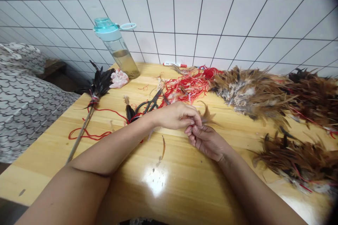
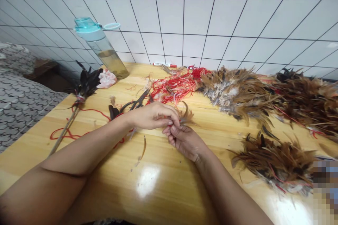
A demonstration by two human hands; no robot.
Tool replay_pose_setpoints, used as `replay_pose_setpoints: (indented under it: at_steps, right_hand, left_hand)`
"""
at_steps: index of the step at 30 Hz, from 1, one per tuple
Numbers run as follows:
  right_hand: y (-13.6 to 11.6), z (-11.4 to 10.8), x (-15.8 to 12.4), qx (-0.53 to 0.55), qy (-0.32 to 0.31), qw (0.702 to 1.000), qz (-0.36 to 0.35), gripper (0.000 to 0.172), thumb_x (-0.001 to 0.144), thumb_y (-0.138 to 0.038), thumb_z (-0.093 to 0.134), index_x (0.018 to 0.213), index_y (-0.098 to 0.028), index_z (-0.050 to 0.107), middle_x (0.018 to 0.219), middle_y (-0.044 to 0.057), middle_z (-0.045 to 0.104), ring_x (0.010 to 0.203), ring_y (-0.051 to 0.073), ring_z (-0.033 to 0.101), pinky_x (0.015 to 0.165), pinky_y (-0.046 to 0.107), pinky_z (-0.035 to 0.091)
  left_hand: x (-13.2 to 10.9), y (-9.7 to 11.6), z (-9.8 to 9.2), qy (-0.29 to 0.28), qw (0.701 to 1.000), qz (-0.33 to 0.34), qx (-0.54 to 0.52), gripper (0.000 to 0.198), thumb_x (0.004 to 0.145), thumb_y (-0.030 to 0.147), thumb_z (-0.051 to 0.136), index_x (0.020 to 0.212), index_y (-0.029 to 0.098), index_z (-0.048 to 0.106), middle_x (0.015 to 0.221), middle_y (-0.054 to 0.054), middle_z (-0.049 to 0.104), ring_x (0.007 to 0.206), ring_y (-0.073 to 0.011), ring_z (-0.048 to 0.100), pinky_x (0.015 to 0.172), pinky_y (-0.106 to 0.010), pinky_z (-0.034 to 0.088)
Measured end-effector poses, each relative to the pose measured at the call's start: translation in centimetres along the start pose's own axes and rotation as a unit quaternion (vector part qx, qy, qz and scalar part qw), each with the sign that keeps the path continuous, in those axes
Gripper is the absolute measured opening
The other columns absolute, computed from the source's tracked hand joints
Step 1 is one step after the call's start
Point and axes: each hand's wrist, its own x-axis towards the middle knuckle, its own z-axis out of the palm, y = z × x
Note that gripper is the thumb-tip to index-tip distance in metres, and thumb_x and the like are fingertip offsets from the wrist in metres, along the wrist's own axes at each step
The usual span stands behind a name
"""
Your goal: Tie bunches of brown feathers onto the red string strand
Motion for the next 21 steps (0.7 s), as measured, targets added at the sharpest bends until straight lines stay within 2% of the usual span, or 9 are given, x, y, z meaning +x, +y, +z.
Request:
replay_pose_setpoints:
  at_steps: [3,6,10,15,18,21]
  right_hand:
    - [-0.1,0.0,0.0,-0.013,-0.006,1.000,-0.002,0.018,0.070,-0.029,0.077,0.076,-0.014,0.070,0.074,0.000,0.063,0.060,0.004,0.051,0.057,0.015,0.042]
    - [-0.2,-0.3,-0.1,-0.029,-0.028,0.999,0.000,0.020,0.073,-0.032,0.074,0.076,-0.013,0.069,0.074,0.001,0.061,0.060,0.005,0.051,0.057,0.018,0.040]
    - [-0.5,-0.6,-0.2,-0.053,-0.081,0.995,0.002,0.027,0.077,-0.039,0.069,0.073,-0.013,0.066,0.069,0.001,0.056,0.059,0.008,0.048,0.057,0.021,0.036]
    - [-0.7,-0.6,-0.4,-0.031,-0.153,0.986,-0.054,0.031,0.080,-0.041,0.065,0.063,-0.016,0.056,0.063,0.000,0.048,0.059,0.010,0.043,0.059,0.025,0.032]
    - [-0.8,-0.3,-0.5,-0.016,-0.167,0.984,-0.066,0.031,0.080,-0.038,0.065,0.061,-0.017,0.054,0.062,-0.001,0.045,0.059,0.011,0.041,0.059,0.025,0.030]
    - [-0.9,0.0,-0.6,-0.010,-0.160,0.984,-0.074,0.032,0.080,-0.038,0.065,0.060,-0.017,0.052,0.062,-0.001,0.044,0.058,0.011,0.039,0.058,0.025,0.030]
  left_hand:
    - [-0.1,-0.2,0.1,0.011,0.999,-0.034,-0.035,0.025,0.081,0.005,0.048,0.095,0.013,0.067,0.089,-0.008,0.068,0.081,-0.0120,0.063,0.077,-0.023,0.048]
    - [-0.1,-0.6,0.5,0.006,0.987,-0.070,-0.143,0.020,0.084,0.010,0.048,0.096,0.012,0.064,0.083,-0.007,0.067,0.069,-0.0103,0.063,0.070,-0.022,0.049]
    - [0.0,-0.9,1.4,0.050,0.949,-0.102,-0.293,0.016,0.083,0.023,0.058,0.091,0.011,0.063,0.080,-0.007,0.066,0.071,-0.0116,0.064,0.069,-0.023,0.049]
    - [0.3,-1.2,2.9,0.139,0.897,-0.100,-0.407,0.021,0.075,0.029,0.070,0.083,0.010,0.065,0.083,-0.007,0.064,0.078,-0.0119,0.062,0.074,-0.023,0.047]
    - [0.4,-1.3,3.5,0.169,0.862,-0.102,-0.466,0.022,0.072,0.029,0.073,0.081,0.010,0.064,0.078,-0.005,0.063,0.073,-0.0103,0.061,0.071,-0.021,0.046]
    - [0.3,-1.2,3.7,0.172,0.856,-0.115,-0.474,0.024,0.071,0.029,0.074,0.080,0.010,0.064,0.077,-0.005,0.063,0.072,-0.0107,0.061,0.070,-0.021,0.046]
